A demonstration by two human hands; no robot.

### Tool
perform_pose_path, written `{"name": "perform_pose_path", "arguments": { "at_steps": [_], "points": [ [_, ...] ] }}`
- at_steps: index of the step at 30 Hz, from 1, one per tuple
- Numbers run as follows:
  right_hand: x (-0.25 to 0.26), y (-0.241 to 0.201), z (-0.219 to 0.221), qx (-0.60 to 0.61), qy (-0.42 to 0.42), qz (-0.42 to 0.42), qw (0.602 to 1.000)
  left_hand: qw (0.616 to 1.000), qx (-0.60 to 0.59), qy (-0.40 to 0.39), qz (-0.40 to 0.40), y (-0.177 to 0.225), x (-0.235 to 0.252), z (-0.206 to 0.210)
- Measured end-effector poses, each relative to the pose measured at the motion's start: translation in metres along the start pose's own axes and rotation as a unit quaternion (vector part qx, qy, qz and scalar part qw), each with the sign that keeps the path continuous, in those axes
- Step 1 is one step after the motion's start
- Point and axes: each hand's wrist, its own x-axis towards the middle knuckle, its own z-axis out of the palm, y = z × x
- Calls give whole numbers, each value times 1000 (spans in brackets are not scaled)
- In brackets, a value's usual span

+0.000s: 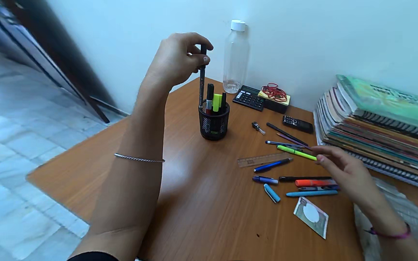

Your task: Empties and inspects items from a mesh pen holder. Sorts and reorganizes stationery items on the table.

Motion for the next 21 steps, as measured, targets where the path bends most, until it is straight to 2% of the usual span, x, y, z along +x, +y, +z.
{"name": "perform_pose_path", "arguments": {
  "at_steps": [3,6,14,17,21],
  "points": [
    [1,2,-5,-4,9,2,1000,999,-33,3,-1,2,-2,-1],
    [2,1,-6,-11,11,9,1000,1000,-15,2,-2,1,-1,2],
    [6,27,-1,-160,54,-19,985,982,117,-146,-38,-9,6,25],
    [8,41,3,-228,30,4,973,967,168,-185,-42,-9,8,28],
    [11,60,6,-260,-30,34,964,965,190,-178,-28,-2,6,26]
  ]
}}
